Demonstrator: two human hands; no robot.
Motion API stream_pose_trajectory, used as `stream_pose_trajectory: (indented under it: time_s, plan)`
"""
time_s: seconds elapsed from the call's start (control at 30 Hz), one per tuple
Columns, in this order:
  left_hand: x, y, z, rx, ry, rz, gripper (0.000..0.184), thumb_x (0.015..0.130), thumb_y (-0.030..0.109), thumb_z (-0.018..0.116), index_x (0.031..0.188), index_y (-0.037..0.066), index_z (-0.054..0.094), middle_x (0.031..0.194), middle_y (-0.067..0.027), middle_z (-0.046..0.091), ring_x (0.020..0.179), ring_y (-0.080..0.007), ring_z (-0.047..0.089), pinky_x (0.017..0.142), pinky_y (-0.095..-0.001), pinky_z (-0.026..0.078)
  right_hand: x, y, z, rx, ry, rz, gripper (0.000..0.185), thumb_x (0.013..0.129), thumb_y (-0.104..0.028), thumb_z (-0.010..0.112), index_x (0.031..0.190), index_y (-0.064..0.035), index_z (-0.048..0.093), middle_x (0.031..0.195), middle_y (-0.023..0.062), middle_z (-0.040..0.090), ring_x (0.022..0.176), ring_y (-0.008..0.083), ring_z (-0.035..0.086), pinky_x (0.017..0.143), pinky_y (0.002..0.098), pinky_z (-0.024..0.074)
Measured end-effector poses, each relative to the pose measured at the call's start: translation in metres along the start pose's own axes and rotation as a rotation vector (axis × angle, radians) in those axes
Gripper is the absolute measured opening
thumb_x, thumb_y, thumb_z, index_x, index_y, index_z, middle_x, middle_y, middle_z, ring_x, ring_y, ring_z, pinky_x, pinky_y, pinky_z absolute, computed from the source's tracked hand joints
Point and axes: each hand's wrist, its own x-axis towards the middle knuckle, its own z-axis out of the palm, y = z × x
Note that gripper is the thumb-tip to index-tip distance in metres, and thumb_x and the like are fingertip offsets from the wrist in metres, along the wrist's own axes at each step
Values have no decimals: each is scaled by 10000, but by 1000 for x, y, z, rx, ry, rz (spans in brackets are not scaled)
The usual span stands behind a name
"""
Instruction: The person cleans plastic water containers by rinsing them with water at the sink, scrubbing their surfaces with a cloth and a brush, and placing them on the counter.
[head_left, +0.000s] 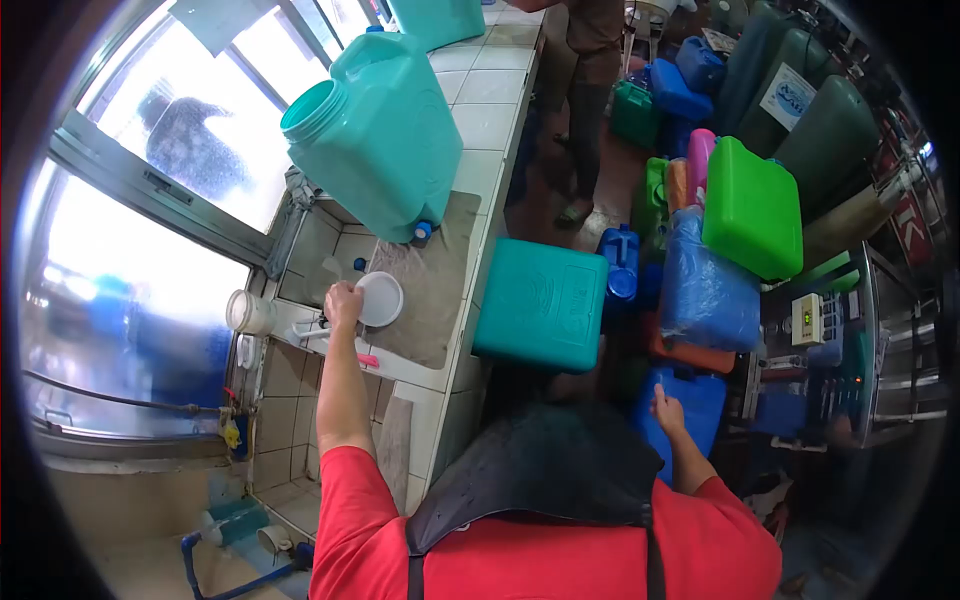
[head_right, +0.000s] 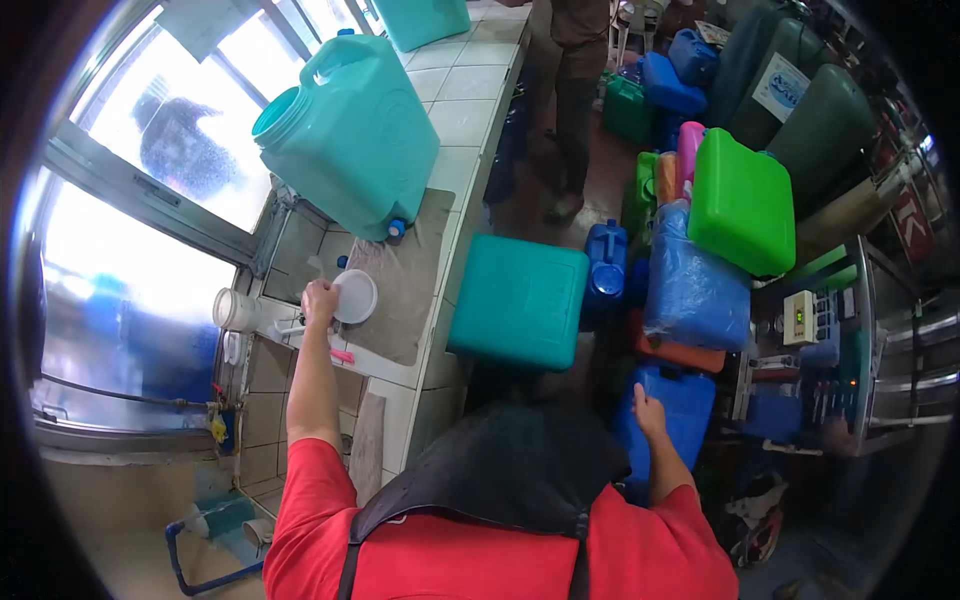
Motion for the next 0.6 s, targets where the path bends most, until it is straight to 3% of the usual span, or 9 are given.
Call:
stream_pose_trajectory:
  time_s: [0.07, 0.13, 0.17, 0.3, 0.37, 0.43, 0.5, 0.53, 0.6]
  plan:
    - [16, -12, -3, -90, 129, 63, 313, 774, 336, 685, 968, 91, 700, 954, -191, 696, 948, -373, 663, 843, -451, 519, -2, 25, 5, 8, -67, 116, 734, 918, -653, 450, 855, 38, 691, 733, 152, 676, 686, 248, 661, 670, 376, 499]
    - [40, -15, -23, -107, 273, 47, 272, 807, 331, 661, 902, 77, 673, 937, -189, 695, 930, -380, 667, 839, -461, 516, -3, 47, 11, 5, -143, 242, 716, 893, -677, 489, 871, 17, 667, 703, 125, 655, 556, 203, 607, 517, 324, 463]
    - [40, -6, -52, -103, 375, 87, 266, 835, 330, 643, 914, 77, 639, 927, -192, 695, 893, -389, 671, 823, -471, 518, -9, 45, 10, 7, -136, 247, 716, 893, -677, 489, 871, 17, 667, 703, 125, 655, 556, 203, 607, 517, 324, 463]
    - [43, 53, -184, -227, 721, 65, 374, 880, 362, 631, 1107, 65, 616, 982, -190, 685, 948, -373, 657, 846, -439, 501, -18, 49, 17, 11, -173, 246, 731, 877, -688, 509, 919, 26, 658, 701, 121, 644, 557, 199, 599, 503, 313, 455]
    - [39, 87, -227, -323, 1007, 385, 392, 895, 339, 631, 1171, 61, 624, 1012, -183, 681, 965, -368, 651, 849, -425, 498, -19, 49, 22, 6, -168, 232, 727, 880, -684, 511, 911, 28, 658, 696, 119, 640, 558, 197, 596, 510, 317, 458]
    - [44, 114, -255, -379, 975, 596, 395, 905, 322, 639, 1212, 74, 626, 1085, -159, 670, 996, -344, 646, 849, -415, 499, -22, 46, 29, 37, -151, 181, 718, 885, -680, 509, 887, 23, 660, 689, 115, 635, 565, 195, 596, 527, 327, 466]
    - [34, 144, -266, -455, 782, 704, 396, 905, 328, 654, 1217, 86, 626, 1142, -153, 651, 1011, -312, 641, 858, -407, 498, -19, 55, 39, -3, -141, 144, 701, 889, -673, 511, 873, 10, 669, 684, 111, 632, 583, 191, 600, 552, 327, 478]
    - [44, 148, -265, -428, 668, 802, 408, 918, 335, 645, 1234, 78, 620, 1186, -127, 645, 1126, -259, 604, 928, -385, 484, -22, 58, 41, 14, -140, 151, 698, 888, -677, 508, 871, 1, 676, 689, 110, 638, 593, 195, 607, 566, 328, 484]
    - [102, 142, -251, -302, 582, 1024, 400, 933, 300, 629, 1284, 111, 591, 1242, -169, 619, 1219, -288, 550, 1051, -387, 408, -37, 51, 44, -3, -119, 153, 751, 891, -703, 443, 816, 2, 693, 737, 161, 666, 700, 257, 648, 676, 379, 495]
